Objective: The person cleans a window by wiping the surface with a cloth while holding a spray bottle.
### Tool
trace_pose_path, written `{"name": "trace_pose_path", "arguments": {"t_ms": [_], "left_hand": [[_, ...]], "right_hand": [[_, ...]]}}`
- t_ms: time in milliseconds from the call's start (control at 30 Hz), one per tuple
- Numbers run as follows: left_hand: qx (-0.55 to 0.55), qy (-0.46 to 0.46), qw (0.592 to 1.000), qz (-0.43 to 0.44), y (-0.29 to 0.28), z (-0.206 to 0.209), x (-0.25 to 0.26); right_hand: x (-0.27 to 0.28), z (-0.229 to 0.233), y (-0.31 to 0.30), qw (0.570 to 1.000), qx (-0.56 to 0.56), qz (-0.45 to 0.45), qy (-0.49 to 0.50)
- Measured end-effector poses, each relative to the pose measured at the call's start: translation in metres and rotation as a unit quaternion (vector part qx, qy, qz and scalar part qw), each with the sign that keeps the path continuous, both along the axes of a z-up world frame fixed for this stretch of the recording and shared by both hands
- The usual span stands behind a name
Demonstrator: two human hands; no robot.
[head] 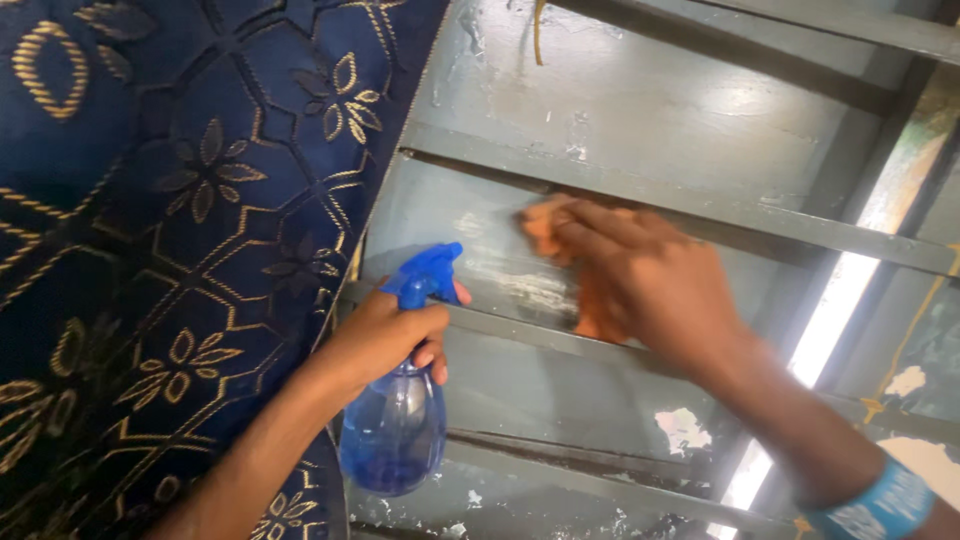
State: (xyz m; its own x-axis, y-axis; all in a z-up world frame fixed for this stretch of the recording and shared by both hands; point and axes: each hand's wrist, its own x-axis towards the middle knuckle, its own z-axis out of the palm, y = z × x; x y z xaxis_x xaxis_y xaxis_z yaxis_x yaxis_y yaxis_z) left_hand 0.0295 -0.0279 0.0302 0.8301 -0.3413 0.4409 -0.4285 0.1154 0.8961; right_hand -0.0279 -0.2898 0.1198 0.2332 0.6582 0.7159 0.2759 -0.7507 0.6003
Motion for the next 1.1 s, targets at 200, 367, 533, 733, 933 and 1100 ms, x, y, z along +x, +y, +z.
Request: {"name": "trace_pose_path", "arguments": {"t_ms": [200,367,533,733,933,1100], "left_hand": [[0.002,0.012,1.000,0.006,-0.002,-0.001,0.001],[0.013,0.027,0.999,0.020,-0.003,0.002,-0.001],[-0.003,-0.012,1.000,0.009,-0.003,0.001,0.001],[-0.002,-0.007,1.000,0.005,-0.002,-0.001,0.004],[0.013,0.026,0.999,0.022,-0.004,0.000,0.005],[0.030,0.030,0.998,0.042,-0.004,0.004,0.001]], "right_hand": [[0.011,0.001,0.030,0.999,0.006,0.044,0.022],[0.005,-0.003,-0.003,1.000,0.010,0.021,0.020],[-0.002,-0.008,-0.062,0.993,0.078,-0.087,0.025],[-0.002,-0.015,-0.068,0.996,0.043,-0.064,-0.040],[0.009,-0.011,-0.012,0.999,0.012,0.034,0.003],[0.008,-0.007,-0.017,0.999,0.026,0.026,-0.011]]}}
